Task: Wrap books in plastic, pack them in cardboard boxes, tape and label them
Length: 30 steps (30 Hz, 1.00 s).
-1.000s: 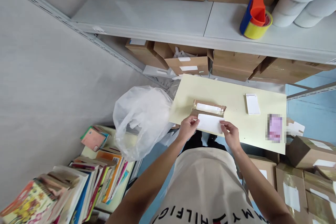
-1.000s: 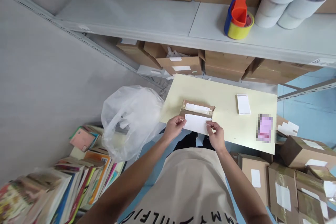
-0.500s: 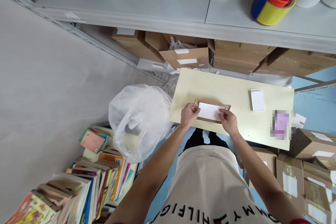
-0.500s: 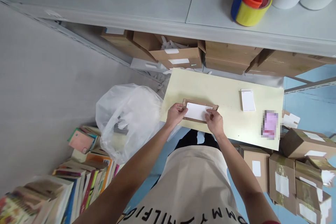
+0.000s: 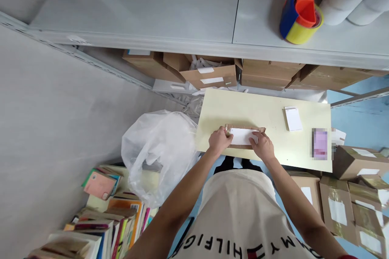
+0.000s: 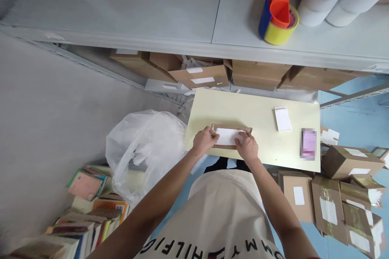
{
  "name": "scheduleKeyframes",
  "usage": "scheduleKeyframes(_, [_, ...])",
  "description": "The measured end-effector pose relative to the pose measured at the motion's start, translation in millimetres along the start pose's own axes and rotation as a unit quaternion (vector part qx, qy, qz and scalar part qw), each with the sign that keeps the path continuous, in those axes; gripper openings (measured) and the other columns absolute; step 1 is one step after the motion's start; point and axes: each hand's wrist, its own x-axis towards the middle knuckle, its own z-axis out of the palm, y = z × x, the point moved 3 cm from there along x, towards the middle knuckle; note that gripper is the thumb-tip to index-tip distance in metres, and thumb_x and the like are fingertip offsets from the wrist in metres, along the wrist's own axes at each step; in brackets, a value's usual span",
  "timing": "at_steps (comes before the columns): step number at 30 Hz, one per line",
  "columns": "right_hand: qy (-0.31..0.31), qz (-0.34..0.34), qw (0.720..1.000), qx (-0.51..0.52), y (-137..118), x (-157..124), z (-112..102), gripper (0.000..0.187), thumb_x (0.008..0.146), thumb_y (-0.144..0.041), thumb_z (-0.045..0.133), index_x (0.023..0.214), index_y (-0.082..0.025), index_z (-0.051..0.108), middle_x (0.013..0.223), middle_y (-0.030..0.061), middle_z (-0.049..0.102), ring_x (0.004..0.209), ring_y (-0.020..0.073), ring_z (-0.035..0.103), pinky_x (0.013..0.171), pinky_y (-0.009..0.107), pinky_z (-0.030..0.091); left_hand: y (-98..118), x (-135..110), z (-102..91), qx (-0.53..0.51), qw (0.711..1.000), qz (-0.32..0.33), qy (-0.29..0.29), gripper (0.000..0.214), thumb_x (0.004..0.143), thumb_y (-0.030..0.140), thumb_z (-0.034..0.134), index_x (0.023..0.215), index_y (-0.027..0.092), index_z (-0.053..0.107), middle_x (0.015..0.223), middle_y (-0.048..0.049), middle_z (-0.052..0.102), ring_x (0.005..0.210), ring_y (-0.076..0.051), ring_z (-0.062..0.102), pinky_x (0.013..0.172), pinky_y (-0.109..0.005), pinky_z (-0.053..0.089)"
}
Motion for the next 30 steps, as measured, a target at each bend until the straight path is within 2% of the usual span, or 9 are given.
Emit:
scheduleKeyframes(3, [0.023,-0.006,0.998,-0.063,2,-3,-11,0.032,0.085,-0.039,0.058,0.112,-0.026,0.069,0.108,0.0139,0.062,0.099,0.0305,0.06,0.077,0.042,0.05,1,-3,-13.4,0.077,0.997,0.026,-0.007,0.029,0.08,0.044,0.061,0.092,0.018,0.062,0.089,-0.015,0.072,0.091,-0.034,0.069,0.071,-0.039,0.051])
scheduleKeyframes(5, [0.042,-0.044,0.993,-0.097,0,-6,-19,0.034,0.087,-0.036,0.056,0.116,-0.022,0.067,0.106,0.0153,0.062,0.099,0.0309,0.059,0.081,0.044,0.049,3,-8,-20.4,0.095,0.993,0.064,0.022,0.028,0.084,0.04,0.058,0.098,0.016,0.063,0.089,-0.0159,0.071,0.09,-0.033,0.069,0.075,-0.04,0.052])
scheduleKeyframes(8, [0.05,-0.151,0.979,-0.13,-11,-8,-25,0.04,0.09,-0.022,0.045,0.125,-0.017,0.062,0.118,0.0167,0.063,0.106,0.0301,0.059,0.09,0.045,0.047,14,-18,-18.6,0.077,0.964,0.241,0.079,0.026,0.089,0.031,0.052,0.108,0.016,0.063,0.11,-0.0168,0.068,0.111,-0.032,0.063,0.096,-0.046,0.046])
scheduleKeyframes(10, [0.019,-0.217,0.964,-0.151,-19,-8,-21,0.049,0.088,-0.014,0.039,0.134,-0.015,0.056,0.133,0.016,0.059,0.12,0.0287,0.055,0.099,0.045,0.043,19,-21,-8.7,0.078,0.927,0.361,0.066,0.032,0.09,0.03,0.051,0.118,0.017,0.061,0.132,-0.0163,0.059,0.13,-0.031,0.05,0.111,-0.049,0.034])
scheduleKeyframes(11, [-0.008,-0.237,0.957,-0.165,-22,-8,-17,0.052,0.088,-0.012,0.037,0.137,-0.014,0.052,0.138,0.0153,0.056,0.126,0.0276,0.052,0.104,0.044,0.041,18,-20,-3.1,0.089,0.915,0.391,0.045,0.038,0.091,0.032,0.051,0.124,0.017,0.059,0.14,-0.0161,0.054,0.135,-0.031,0.044,0.114,-0.051,0.028])
scheduleKeyframes(14, [-0.062,-0.234,0.946,-0.217,-20,-9,-6,0.052,0.092,-0.017,0.034,0.142,-0.01,0.046,0.146,0.0163,0.05,0.136,0.0278,0.044,0.111,0.047,0.033,8,-13,7.3,0.129,0.914,0.384,0.001,0.052,0.093,0.036,0.046,0.141,0.015,0.047,0.15,-0.0169,0.043,0.142,-0.031,0.036,0.117,-0.055,0.02])
scheduleKeyframes(18, [-0.011,-0.213,0.943,-0.256,-17,-20,7,0.058,0.096,-0.035,0.037,0.146,-0.006,0.04,0.151,0.0218,0.039,0.143,0.0348,0.033,0.115,0.056,0.022,-2,-18,11.3,0.154,0.901,0.404,0.046,0.069,0.092,0.049,0.045,0.15,0.014,0.034,0.156,-0.0174,0.032,0.146,-0.033,0.025,0.119,-0.056,0.008])
scheduleKeyframes(23, [-0.039,-0.271,0.925,-0.264,-14,-36,30,0.062,0.097,-0.042,0.035,0.152,-0.014,0.029,0.157,0.0142,0.032,0.145,0.0298,0.03,0.115,0.05,0.026,-8,-32,29.4,0.18,0.861,0.476,0.003,0.079,0.089,0.058,0.045,0.153,0.015,0.027,0.158,-0.0158,0.028,0.147,-0.03,0.024,0.12,-0.052,0.005])
scheduleKeyframes(30, [-0.003,-0.247,0.933,-0.261,25,-39,0,0.058,0.098,-0.041,0.034,0.15,-0.014,0.035,0.155,0.0161,0.034,0.144,0.0327,0.032,0.117,0.059,0.014,-33,-30,15.3,0.186,0.888,0.418,0.045,0.071,0.089,0.05,0.05,0.152,0.023,0.031,0.157,-0.0129,0.031,0.147,-0.033,0.024,0.118,-0.059,0.002])
